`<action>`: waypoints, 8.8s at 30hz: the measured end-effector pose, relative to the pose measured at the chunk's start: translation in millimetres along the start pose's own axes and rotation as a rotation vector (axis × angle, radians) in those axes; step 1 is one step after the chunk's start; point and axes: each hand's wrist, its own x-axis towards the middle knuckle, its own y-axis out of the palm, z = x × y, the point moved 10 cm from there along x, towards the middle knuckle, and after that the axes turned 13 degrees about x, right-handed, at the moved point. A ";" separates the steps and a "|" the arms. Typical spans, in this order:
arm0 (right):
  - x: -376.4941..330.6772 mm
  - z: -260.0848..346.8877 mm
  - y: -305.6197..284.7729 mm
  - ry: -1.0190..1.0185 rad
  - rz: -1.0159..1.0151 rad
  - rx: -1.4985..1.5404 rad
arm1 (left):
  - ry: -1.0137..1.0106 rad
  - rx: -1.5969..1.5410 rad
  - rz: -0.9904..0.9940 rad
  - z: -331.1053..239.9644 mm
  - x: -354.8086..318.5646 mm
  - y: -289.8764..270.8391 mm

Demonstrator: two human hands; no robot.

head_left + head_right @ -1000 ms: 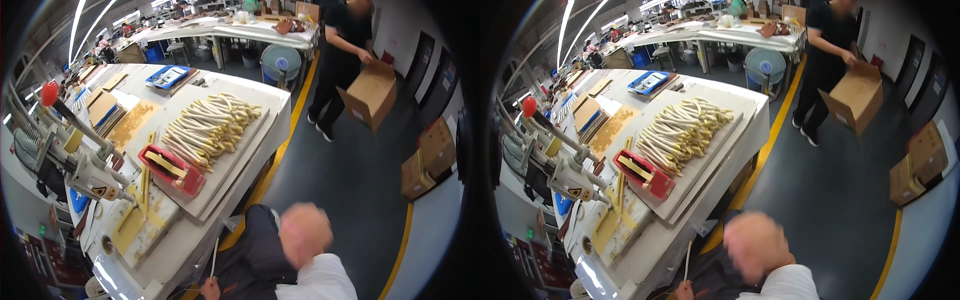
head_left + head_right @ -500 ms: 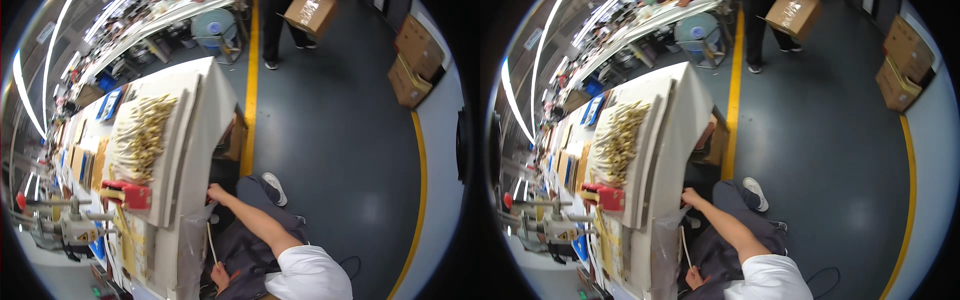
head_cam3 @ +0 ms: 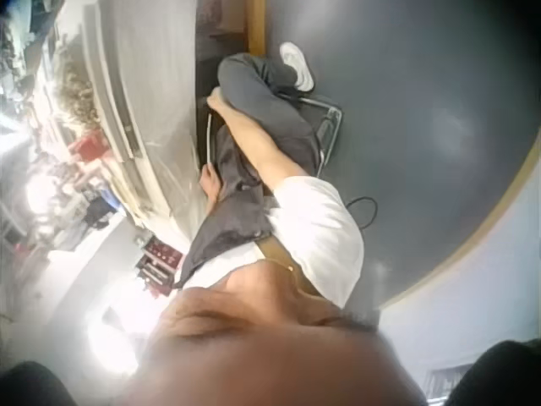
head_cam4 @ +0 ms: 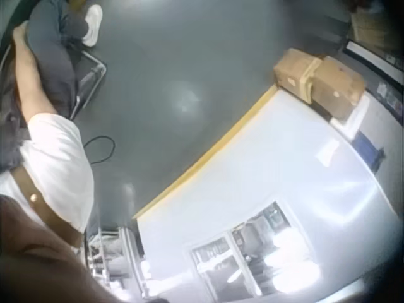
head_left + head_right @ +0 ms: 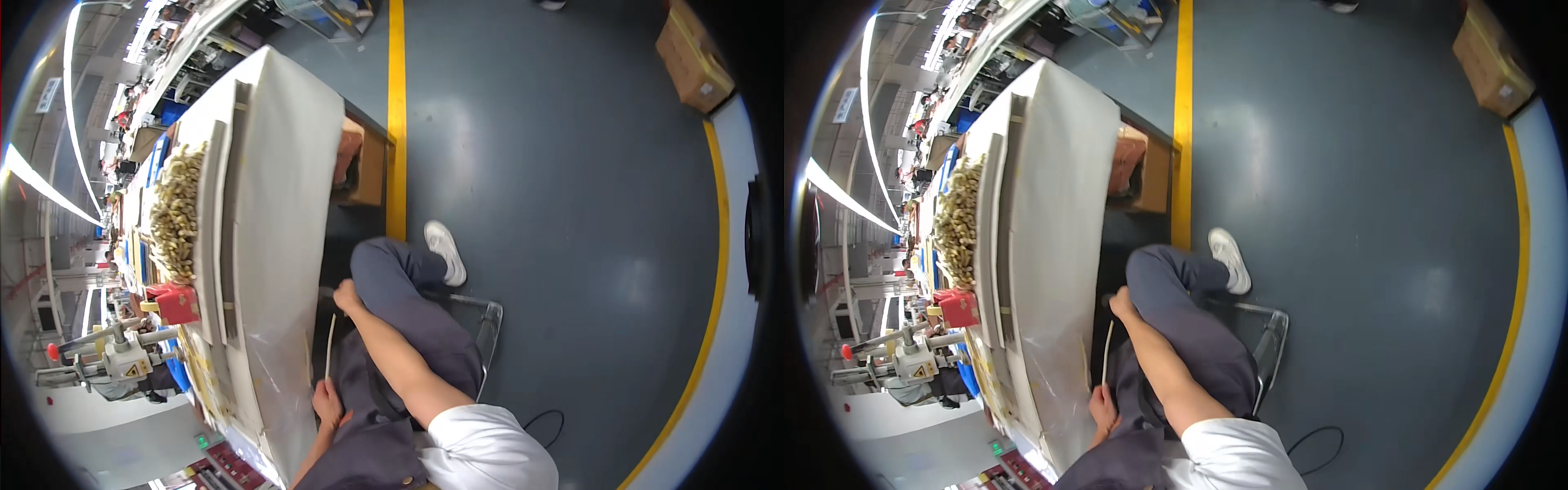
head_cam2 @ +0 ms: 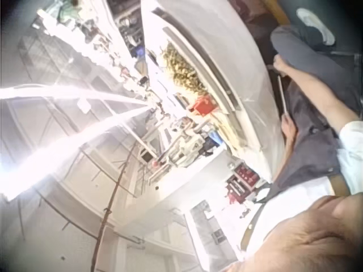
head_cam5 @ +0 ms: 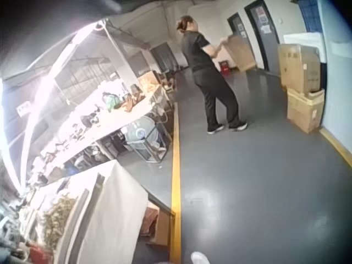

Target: The person repeatedly picks up white cables and yellow plastic tips, inserts the tips into the cable ends, and uses a red-handled press machine to secure them. The finished cables are placed in a pile on the table. The process is repeated for multiple units throughout the clip.

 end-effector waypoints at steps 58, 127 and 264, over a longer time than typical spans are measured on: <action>-76.7 9.8 97.7 0.346 0.502 -0.388 | -0.181 -0.254 -0.133 107.4 18.4 115.8; -356.3 299.3 112.5 -0.514 1.596 -0.385 | -0.129 -0.687 -0.283 129.7 -99.4 -227.3; -349.3 350.1 258.6 -1.184 1.078 -0.548 | -0.217 -0.449 -0.453 279.9 -19.3 -257.6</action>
